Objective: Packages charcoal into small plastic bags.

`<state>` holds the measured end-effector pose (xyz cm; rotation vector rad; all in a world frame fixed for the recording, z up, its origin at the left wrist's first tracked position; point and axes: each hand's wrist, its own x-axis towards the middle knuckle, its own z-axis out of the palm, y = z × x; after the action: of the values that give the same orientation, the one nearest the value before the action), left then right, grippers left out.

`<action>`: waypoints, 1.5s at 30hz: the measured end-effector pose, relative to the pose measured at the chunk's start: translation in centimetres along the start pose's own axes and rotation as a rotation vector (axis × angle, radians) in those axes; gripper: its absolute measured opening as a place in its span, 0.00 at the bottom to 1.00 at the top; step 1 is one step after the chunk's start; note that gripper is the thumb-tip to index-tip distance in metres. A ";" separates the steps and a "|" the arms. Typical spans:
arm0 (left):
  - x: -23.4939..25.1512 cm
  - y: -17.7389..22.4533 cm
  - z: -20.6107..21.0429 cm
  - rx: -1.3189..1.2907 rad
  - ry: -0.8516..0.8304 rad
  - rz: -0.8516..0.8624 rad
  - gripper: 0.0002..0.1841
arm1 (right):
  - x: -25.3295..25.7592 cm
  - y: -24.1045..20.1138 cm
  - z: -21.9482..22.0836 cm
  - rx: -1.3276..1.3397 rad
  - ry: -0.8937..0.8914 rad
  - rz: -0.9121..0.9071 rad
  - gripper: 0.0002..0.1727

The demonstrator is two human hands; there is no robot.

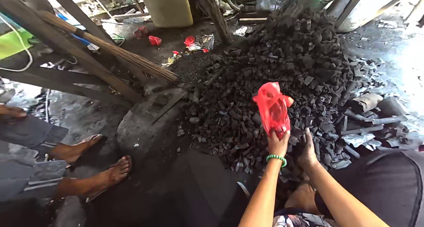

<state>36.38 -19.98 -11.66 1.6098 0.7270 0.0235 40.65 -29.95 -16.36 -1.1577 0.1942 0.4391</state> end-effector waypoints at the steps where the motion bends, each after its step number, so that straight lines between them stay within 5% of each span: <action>1: -0.2 0.3 -0.5 0.022 -0.013 0.017 0.39 | -0.3 -0.5 0.6 0.016 0.004 0.009 0.38; 11: -1.4 4.2 -4.2 0.111 -0.019 0.088 0.39 | -0.9 -2.3 6.0 0.078 -0.122 -0.016 0.38; 14: -1.6 3.1 -4.8 -0.037 -0.196 0.137 0.40 | 0.1 -0.6 4.8 0.320 -0.033 -0.016 0.32; 18: 0.0 2.5 -5.9 -0.213 -0.388 -0.020 0.40 | 1.2 2.5 1.3 0.536 0.036 0.012 0.37; 21: 1.5 1.3 -8.0 -0.199 -0.225 -0.157 0.36 | 0.9 3.1 0.7 0.553 0.229 0.137 0.40; 25: 3.5 -2.3 -10.4 0.134 0.164 -0.167 0.24 | 1.0 3.0 1.1 0.586 0.277 0.190 0.44; 28: 2.9 -3.0 -10.9 0.413 0.285 -0.199 0.31 | 0.9 2.8 2.0 0.596 0.253 0.211 0.45; 31: 2.4 -2.0 -10.1 0.569 0.176 -0.178 0.35 | 0.9 2.1 2.9 0.590 0.179 0.219 0.46; 34: 2.1 -0.4 -9.7 0.523 -0.139 -0.084 0.44 | 0.5 1.2 4.2 0.539 0.002 0.253 0.47; 38: 2.7 -0.8 -10.2 0.434 -0.424 -0.098 0.57 | 0.0 1.6 6.1 0.100 -0.146 0.279 0.39; 41: 3.2 -3.5 -10.9 0.623 -0.307 -0.217 0.57 | 0.7 2.7 5.6 -0.599 -0.309 0.232 0.31; 45: 2.2 -3.3 -11.3 0.810 -0.300 -0.362 0.52 | 2.1 1.7 5.8 -1.276 -0.741 0.268 0.37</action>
<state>31.97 -8.97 -13.28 2.1409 0.8300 -0.8527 41.41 -23.58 -16.29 -2.1022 -0.6941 1.2957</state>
